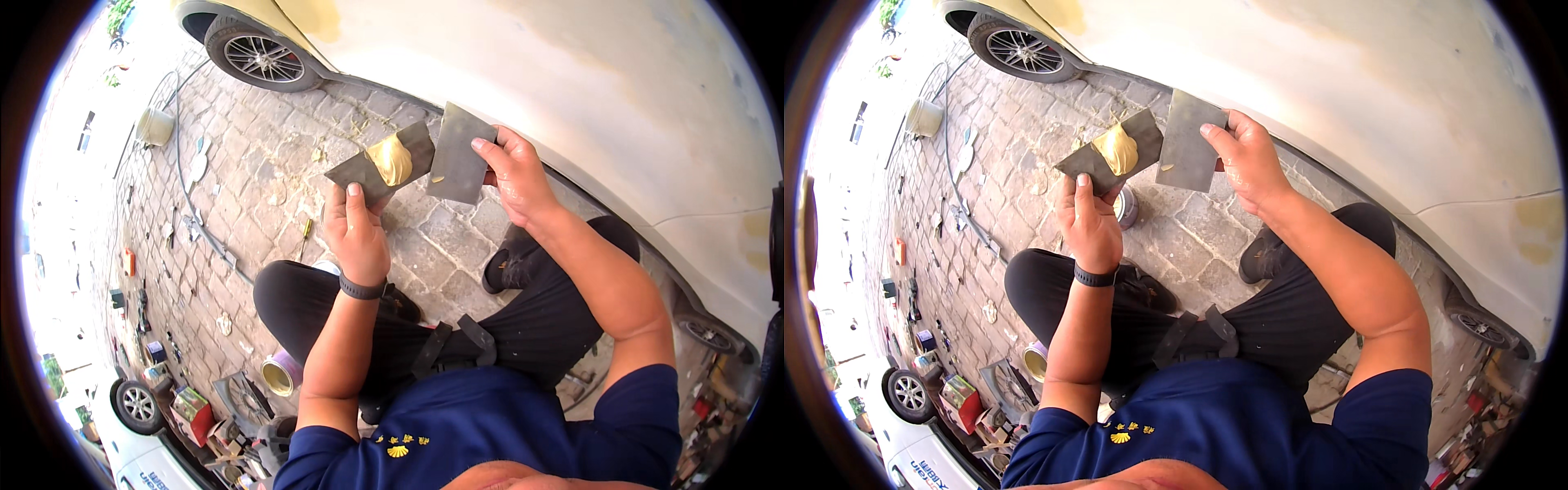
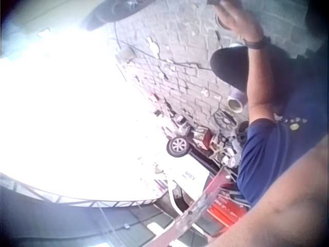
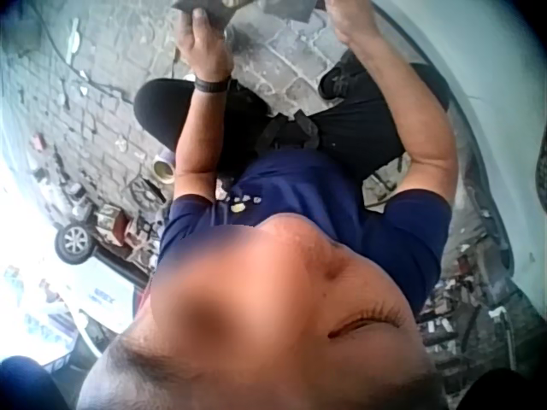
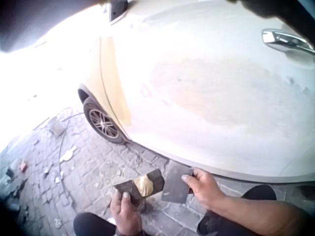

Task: The person mixes a yellow paste in a can and applies it to a metal sheet using a scraper. They then apply the filler to a white car door, smoothing it out. The person adds a hardener from a tube to the filler on the sheet and mixes it before applying more to the car.

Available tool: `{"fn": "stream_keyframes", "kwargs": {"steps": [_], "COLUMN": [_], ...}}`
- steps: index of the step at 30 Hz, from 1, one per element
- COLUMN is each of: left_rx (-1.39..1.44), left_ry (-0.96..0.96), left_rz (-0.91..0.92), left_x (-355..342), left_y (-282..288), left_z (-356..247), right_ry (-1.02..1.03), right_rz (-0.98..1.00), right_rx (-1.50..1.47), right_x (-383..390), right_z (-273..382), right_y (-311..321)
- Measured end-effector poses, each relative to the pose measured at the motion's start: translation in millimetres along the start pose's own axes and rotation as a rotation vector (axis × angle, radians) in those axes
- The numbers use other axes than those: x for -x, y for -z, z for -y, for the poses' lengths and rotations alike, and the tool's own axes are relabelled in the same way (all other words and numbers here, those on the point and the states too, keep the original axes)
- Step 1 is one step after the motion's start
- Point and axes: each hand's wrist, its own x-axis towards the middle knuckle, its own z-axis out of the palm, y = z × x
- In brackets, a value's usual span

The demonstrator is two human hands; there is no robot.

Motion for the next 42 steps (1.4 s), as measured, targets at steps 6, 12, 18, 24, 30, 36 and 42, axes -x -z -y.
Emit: {"fn": "stream_keyframes", "kwargs": {"steps": [6,12,18,24,30,36,42], "left_rx": [-0.036,-0.362,-0.682,-0.424,-0.25,-0.453,-0.393], "left_ry": [0.01,0.0,-0.004,0.162,0.2,0.029,0.032], "left_rz": [0.109,0.26,0.369,0.261,0.156,0.001,-0.041], "left_x": [7,14,18,21,14,12,4], "left_y": [5,2,0,1,9,9,25], "left_z": [5,-1,-19,-23,-14,-9,-9], "right_ry": [-0.094,-0.092,-0.03,0.356,0.554,0.481,0.495], "right_rz": [-0.013,0.086,0.076,0.054,0.113,0.197,0.315], "right_rx": [0.009,0.065,0.016,-0.12,0.048,0.268,0.727], "right_x": [1,1,5,5,29,33,28], "right_z": [4,-4,7,39,34,23,37], "right_y": [-5,-4,-20,-28,-28,-34,-29]}}
